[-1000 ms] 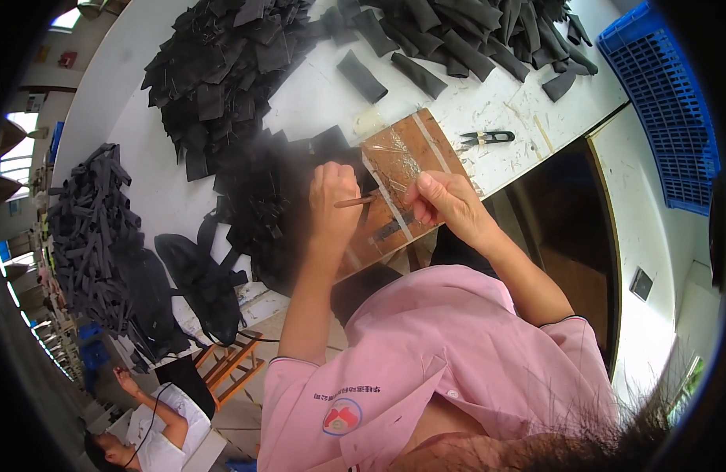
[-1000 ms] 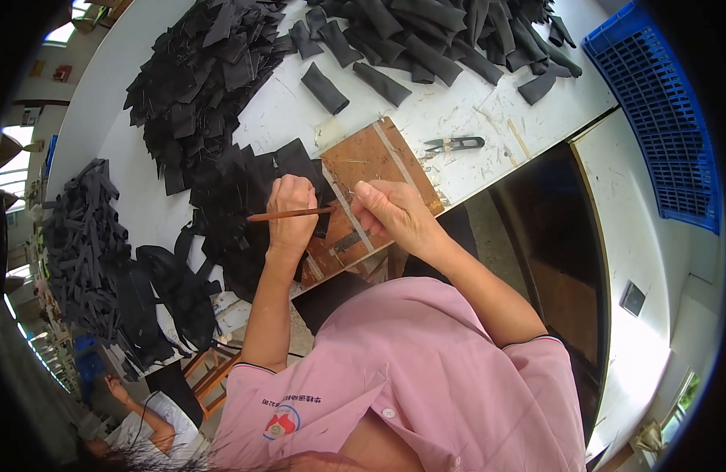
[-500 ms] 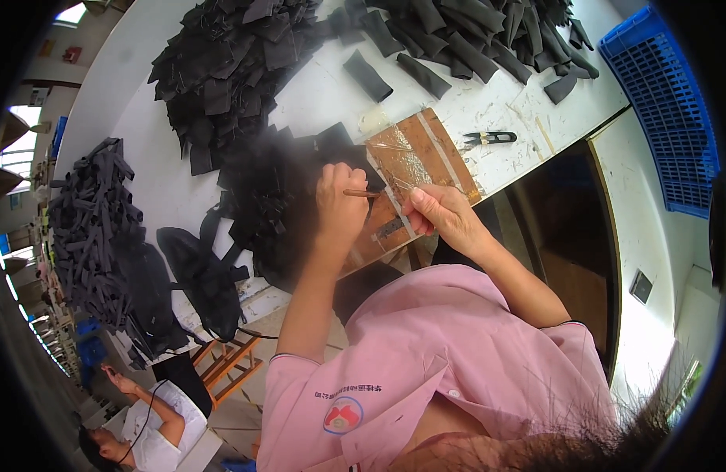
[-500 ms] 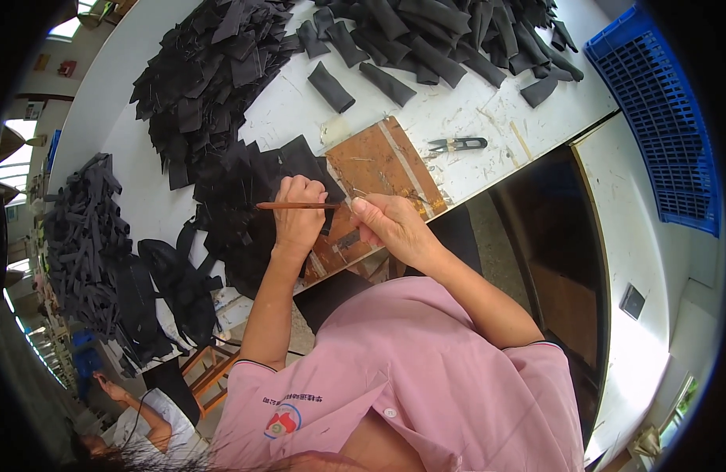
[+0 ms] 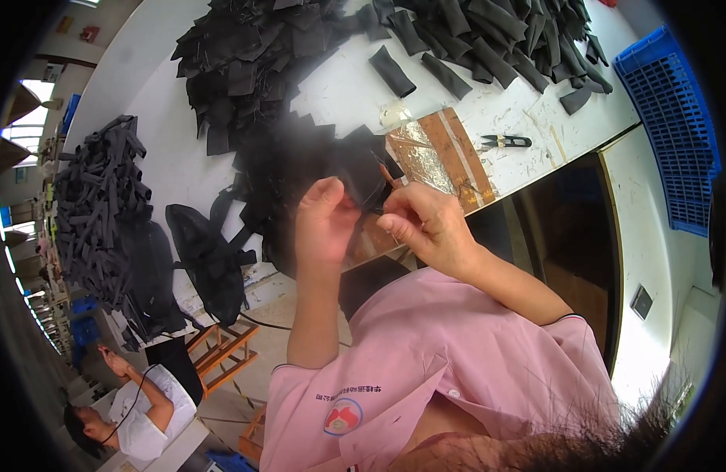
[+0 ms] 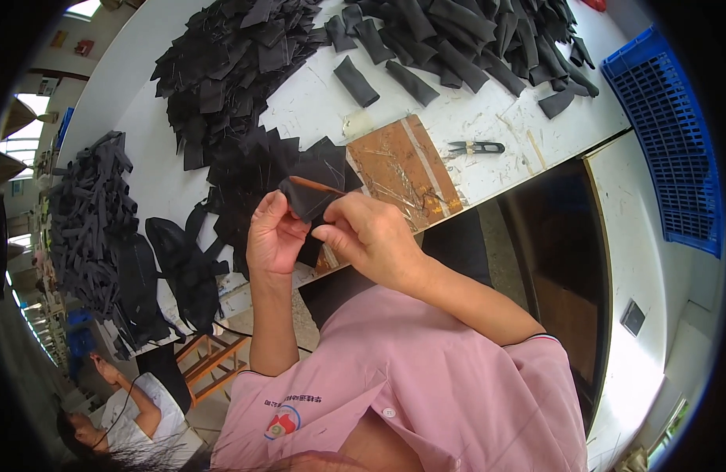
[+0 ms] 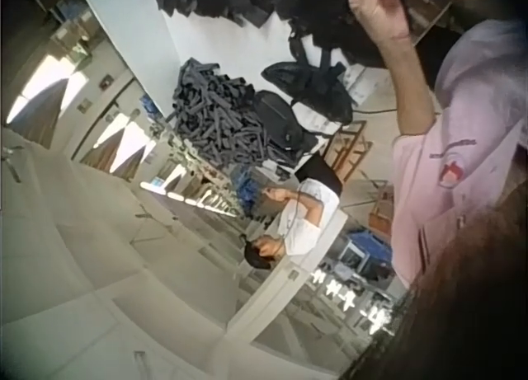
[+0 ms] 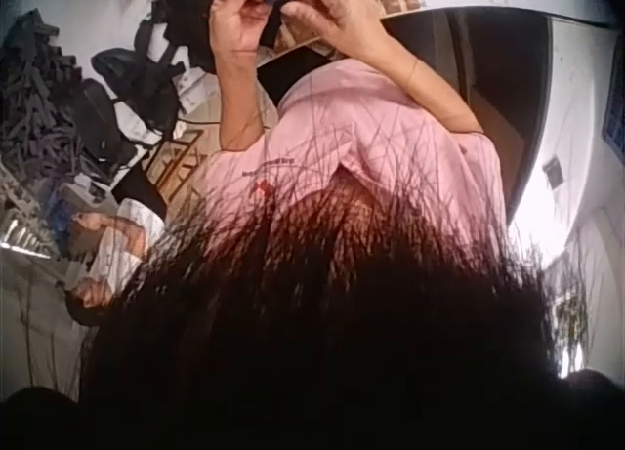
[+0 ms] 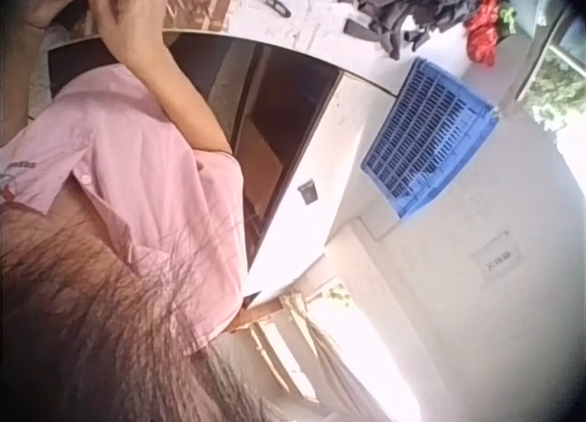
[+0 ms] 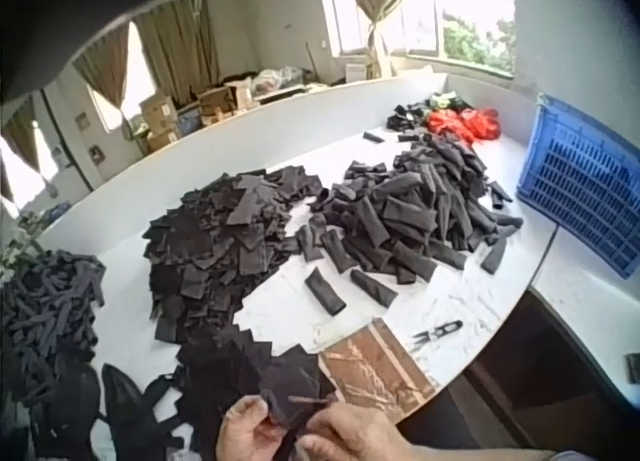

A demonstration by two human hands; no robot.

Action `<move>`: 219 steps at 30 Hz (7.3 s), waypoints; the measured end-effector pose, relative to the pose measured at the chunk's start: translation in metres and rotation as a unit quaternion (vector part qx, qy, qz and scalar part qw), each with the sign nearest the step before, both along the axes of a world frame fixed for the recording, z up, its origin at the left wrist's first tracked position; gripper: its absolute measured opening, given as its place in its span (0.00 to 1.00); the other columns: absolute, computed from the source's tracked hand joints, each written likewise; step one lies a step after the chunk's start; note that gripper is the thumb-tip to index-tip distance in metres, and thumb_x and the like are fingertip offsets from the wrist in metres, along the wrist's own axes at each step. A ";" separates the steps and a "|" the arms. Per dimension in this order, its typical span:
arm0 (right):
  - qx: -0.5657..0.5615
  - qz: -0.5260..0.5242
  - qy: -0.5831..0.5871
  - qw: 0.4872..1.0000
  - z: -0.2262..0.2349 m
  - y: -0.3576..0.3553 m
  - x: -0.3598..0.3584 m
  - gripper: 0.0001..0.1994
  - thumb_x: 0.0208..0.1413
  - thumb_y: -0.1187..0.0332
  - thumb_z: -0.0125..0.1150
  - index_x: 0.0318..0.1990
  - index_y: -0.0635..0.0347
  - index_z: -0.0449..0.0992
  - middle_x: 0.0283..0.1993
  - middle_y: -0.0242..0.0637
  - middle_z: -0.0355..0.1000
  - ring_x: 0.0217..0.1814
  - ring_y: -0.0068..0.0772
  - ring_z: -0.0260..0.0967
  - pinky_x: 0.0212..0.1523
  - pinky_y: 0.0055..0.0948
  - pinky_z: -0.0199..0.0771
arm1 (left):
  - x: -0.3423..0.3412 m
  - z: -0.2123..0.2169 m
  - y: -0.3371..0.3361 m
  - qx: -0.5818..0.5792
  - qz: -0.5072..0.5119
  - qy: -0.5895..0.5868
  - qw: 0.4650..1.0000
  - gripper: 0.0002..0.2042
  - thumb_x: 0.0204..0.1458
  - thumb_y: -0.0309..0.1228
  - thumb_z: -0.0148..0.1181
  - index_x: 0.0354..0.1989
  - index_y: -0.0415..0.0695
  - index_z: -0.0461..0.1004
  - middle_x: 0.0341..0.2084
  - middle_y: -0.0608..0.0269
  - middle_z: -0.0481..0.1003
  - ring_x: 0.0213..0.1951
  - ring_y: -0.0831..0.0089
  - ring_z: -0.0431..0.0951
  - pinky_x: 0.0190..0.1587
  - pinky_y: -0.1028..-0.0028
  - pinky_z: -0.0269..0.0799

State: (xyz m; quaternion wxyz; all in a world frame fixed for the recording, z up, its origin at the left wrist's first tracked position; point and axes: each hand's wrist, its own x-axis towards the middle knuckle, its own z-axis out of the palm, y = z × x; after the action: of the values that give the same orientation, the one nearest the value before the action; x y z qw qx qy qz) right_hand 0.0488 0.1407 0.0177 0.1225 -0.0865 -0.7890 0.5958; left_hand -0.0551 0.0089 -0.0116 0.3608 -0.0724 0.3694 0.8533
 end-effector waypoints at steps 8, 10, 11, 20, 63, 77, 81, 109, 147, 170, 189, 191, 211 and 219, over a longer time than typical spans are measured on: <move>0.231 -0.052 0.135 0.962 -0.001 -0.020 -0.008 0.17 0.38 0.69 0.64 0.37 0.65 0.69 0.30 0.39 0.65 0.27 0.36 0.67 0.24 0.29 0.69 | 0.029 0.017 -0.006 0.025 0.000 0.063 0.998 0.03 0.47 0.23 0.54 0.30 0.37 0.72 0.25 0.61 0.73 0.28 0.75 0.72 0.35 0.78 0.68; 0.257 -0.061 0.158 0.951 -0.005 -0.024 -0.006 0.15 0.39 0.69 0.63 0.35 0.64 0.69 0.31 0.38 0.65 0.28 0.38 0.67 0.24 0.30 0.69 | 0.038 0.026 0.000 -0.036 0.049 0.085 0.995 0.03 0.48 0.23 0.54 0.31 0.38 0.71 0.24 0.62 0.72 0.27 0.76 0.72 0.32 0.79 0.68; 0.250 -0.071 0.152 0.954 -0.007 -0.025 -0.005 0.12 0.39 0.71 0.62 0.34 0.63 0.70 0.30 0.38 0.65 0.27 0.37 0.67 0.23 0.30 0.69 | 0.041 0.025 0.001 -0.036 0.050 0.086 0.994 0.03 0.48 0.23 0.54 0.31 0.38 0.71 0.24 0.62 0.72 0.27 0.76 0.72 0.32 0.79 0.68; 0.062 -0.002 0.055 0.997 0.004 -0.024 0.002 0.10 0.40 0.72 0.62 0.31 0.66 0.71 0.24 0.36 0.64 0.22 0.30 0.65 0.21 0.25 0.65 | 0.057 0.030 -0.005 -0.251 0.083 0.377 0.888 0.05 0.53 0.26 0.50 0.28 0.38 0.68 0.20 0.72 0.65 0.22 0.88 0.61 0.25 0.87 0.58; -0.389 0.111 0.072 0.912 0.001 0.006 0.015 0.08 0.50 0.67 0.57 0.26 0.62 0.69 0.36 0.32 0.63 0.34 0.19 0.59 0.34 0.16 0.60 | 0.078 0.047 -0.001 -0.173 0.007 0.363 0.916 0.11 0.47 0.18 0.51 0.41 0.33 0.67 0.26 0.61 0.73 0.17 0.88 0.64 0.17 0.88 0.57; -0.195 0.078 0.008 0.978 0.077 0.034 -0.025 0.12 0.53 0.63 0.54 0.24 0.61 0.67 0.20 0.24 0.62 0.24 0.12 0.56 0.24 0.14 0.56 | 0.030 0.102 0.021 0.267 -0.094 0.078 0.956 0.05 0.50 0.21 0.50 0.35 0.38 0.68 0.23 0.64 0.69 0.13 0.88 0.57 0.13 0.86 0.47; -0.284 0.126 -0.045 0.950 0.061 0.048 -0.042 0.11 0.52 0.61 0.55 0.24 0.59 0.69 0.20 0.22 0.60 0.21 0.10 0.52 0.20 0.14 0.52 | 0.010 0.076 0.024 0.273 -0.099 -0.021 0.957 0.09 0.54 0.25 0.43 0.42 0.36 0.65 0.26 0.58 0.71 0.07 0.87 0.52 0.09 0.85 0.43; 0.336 0.053 0.116 0.933 -0.009 0.044 -0.028 0.14 0.48 0.60 0.54 0.21 0.60 0.67 0.19 0.37 0.64 0.24 0.40 0.65 0.22 0.34 0.63 | 0.017 0.040 0.042 0.004 0.025 0.309 0.951 0.08 0.48 0.24 0.55 0.35 0.35 0.70 0.34 0.56 0.73 0.39 0.67 0.71 0.50 0.67 0.61; 0.323 0.105 0.059 0.939 -0.004 0.047 -0.033 0.19 0.52 0.55 0.49 0.18 0.61 0.65 0.17 0.42 0.65 0.23 0.45 0.65 0.23 0.38 0.62 | 0.002 0.063 0.020 -0.076 -0.020 0.408 0.910 0.09 0.46 0.22 0.57 0.37 0.34 0.72 0.33 0.60 0.73 0.34 0.80 0.71 0.38 0.83 0.64; 0.106 -0.140 0.018 0.984 -0.013 0.060 0.013 0.12 0.53 0.66 0.50 0.26 0.67 0.68 0.18 0.40 0.64 0.19 0.31 0.61 0.21 0.26 0.60 | 0.032 -0.050 -0.016 -0.565 -0.067 0.678 0.465 0.12 0.38 0.21 0.59 0.33 0.39 0.69 0.35 0.54 0.68 0.38 0.58 0.69 0.40 0.67 0.66; 0.301 -0.025 -0.129 0.944 -0.067 0.035 0.095 0.06 0.45 0.69 0.58 0.26 0.61 0.69 0.25 0.40 0.66 0.28 0.42 0.67 0.27 0.36 0.67 | 0.045 0.004 -0.022 -0.137 0.074 0.154 0.976 0.04 0.46 0.24 0.58 0.30 0.39 0.72 0.21 0.63 0.73 0.22 0.79 0.70 0.26 0.81 0.66; 0.099 -0.011 0.032 0.995 -0.029 0.017 0.062 0.07 0.47 0.69 0.58 0.29 0.64 0.70 0.23 0.38 0.65 0.23 0.33 0.64 0.25 0.26 0.64 | 0.052 0.007 -0.019 -0.132 0.066 0.177 0.973 0.05 0.45 0.24 0.58 0.30 0.39 0.72 0.21 0.63 0.73 0.22 0.79 0.70 0.26 0.81 0.66; 0.047 -0.072 0.017 0.996 0.002 0.005 0.026 0.04 0.45 0.75 0.57 0.29 0.67 0.72 0.22 0.40 0.66 0.21 0.32 0.65 0.22 0.27 0.63 | 0.134 -0.071 -0.085 -0.525 -0.057 0.541 0.655 0.05 0.47 0.27 0.55 0.28 0.37 0.70 0.19 0.64 0.70 0.20 0.80 0.67 0.24 0.80 0.63; -0.307 -0.067 -0.106 0.943 -0.011 0.015 0.025 0.07 0.50 0.70 0.57 0.28 0.66 0.73 0.20 0.26 0.67 0.19 0.12 0.61 0.21 0.12 0.64 | 0.194 -0.143 -0.176 -0.664 -0.100 0.210 0.710 0.17 0.42 0.40 0.61 0.29 0.36 0.69 0.23 0.52 0.71 0.28 0.62 0.72 0.33 0.67 0.67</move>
State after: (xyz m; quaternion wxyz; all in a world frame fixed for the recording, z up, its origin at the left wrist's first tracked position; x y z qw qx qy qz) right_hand 0.0741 0.1552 0.0065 0.0452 -0.2351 -0.5682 0.7873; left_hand 0.1388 -0.1670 -0.1545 0.2156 -0.0747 0.9124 0.3399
